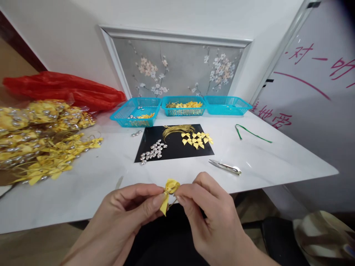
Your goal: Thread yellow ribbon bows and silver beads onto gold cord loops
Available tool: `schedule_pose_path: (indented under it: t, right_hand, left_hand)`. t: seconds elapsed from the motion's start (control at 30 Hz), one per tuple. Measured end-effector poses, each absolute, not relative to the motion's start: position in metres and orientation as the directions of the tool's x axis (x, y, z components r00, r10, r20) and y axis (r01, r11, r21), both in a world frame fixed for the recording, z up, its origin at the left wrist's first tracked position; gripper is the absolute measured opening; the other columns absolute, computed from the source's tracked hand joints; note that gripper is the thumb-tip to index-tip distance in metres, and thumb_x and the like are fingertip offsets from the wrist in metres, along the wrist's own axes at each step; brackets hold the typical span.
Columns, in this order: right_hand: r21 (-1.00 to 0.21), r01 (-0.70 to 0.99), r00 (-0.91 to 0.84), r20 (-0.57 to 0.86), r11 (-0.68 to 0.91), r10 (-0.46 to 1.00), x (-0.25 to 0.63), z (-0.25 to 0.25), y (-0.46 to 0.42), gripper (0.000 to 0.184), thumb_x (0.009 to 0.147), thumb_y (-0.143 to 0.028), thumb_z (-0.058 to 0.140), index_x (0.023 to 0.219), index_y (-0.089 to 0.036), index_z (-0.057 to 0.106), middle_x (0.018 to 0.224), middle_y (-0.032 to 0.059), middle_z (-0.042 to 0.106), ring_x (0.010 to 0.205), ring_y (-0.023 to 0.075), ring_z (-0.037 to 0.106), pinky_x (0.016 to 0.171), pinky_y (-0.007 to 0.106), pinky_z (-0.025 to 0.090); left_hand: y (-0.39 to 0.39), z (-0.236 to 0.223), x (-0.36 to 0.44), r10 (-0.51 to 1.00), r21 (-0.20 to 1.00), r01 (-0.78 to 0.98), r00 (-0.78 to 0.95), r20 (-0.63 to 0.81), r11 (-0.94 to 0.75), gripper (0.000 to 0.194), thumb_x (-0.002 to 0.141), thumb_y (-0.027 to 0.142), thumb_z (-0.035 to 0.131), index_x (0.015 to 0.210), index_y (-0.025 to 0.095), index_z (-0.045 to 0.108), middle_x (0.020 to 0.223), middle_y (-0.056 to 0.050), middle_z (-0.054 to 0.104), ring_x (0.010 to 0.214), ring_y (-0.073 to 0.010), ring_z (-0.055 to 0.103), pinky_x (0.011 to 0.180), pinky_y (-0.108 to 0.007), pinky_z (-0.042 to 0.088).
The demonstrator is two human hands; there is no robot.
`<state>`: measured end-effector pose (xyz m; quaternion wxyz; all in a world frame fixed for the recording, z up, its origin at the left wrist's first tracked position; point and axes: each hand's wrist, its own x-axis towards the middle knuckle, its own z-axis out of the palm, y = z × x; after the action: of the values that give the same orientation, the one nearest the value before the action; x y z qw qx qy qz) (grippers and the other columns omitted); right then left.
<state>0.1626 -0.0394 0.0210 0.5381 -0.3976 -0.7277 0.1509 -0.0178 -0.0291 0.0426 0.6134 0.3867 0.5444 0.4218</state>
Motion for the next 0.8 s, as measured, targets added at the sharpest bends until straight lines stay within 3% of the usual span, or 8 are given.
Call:
schedule_pose_path:
  t: [0.3, 0.53, 0.8]
  right_hand:
    - [-0.643, 0.428, -0.106, 0.662, 0.635, 0.742, 0.1607, 0.0189, -0.0399, 0.021, 0.092, -0.005, 0.048, 0.086, -0.014, 0.067, 0.071, 0.0032, 0.05, 0.064, 0.0162, 0.047, 0.056, 0.028, 0.04]
    - [-0.653, 0.398, -0.104, 0.666, 0.645, 0.739, 0.1613, 0.0173, -0.0371, 0.023, 0.094, -0.006, 0.049, 0.087, -0.012, 0.07, 0.071, 0.003, 0.049, 0.064, 0.0161, 0.047, 0.055, 0.028, 0.04]
    - [-0.761, 0.225, -0.134, 0.595, 0.609, 0.793, 0.1652, 0.0168, -0.0313, 0.022, 0.092, -0.002, 0.05, 0.089, -0.011, 0.069, 0.075, 0.0006, 0.047, 0.064, 0.0107, 0.049, 0.056, 0.022, 0.042]
  left_hand:
    - [-0.0277, 0.0428, -0.0187, 0.946, 0.946, -0.049, 0.073, -0.316, 0.32, 0.017, 0.065, 0.036, 0.09, 0.073, 0.025, 0.08, 0.075, 0.0, 0.074, 0.073, -0.0134, 0.063, 0.067, -0.017, 0.055]
    - [-0.0243, 0.047, -0.0141, 0.925, 0.919, -0.11, 0.091, -0.37, 0.378, 0.022, 0.057, 0.033, 0.094, 0.068, 0.022, 0.079, 0.071, -0.001, 0.074, 0.072, -0.014, 0.064, 0.066, -0.018, 0.055]
    - [-0.026, 0.0506, -0.0128, 0.886, 0.856, -0.23, 0.121, -0.448, 0.464, 0.024, 0.051, 0.025, 0.097, 0.063, 0.019, 0.077, 0.07, 0.001, 0.069, 0.07, -0.0121, 0.063, 0.07, -0.022, 0.062]
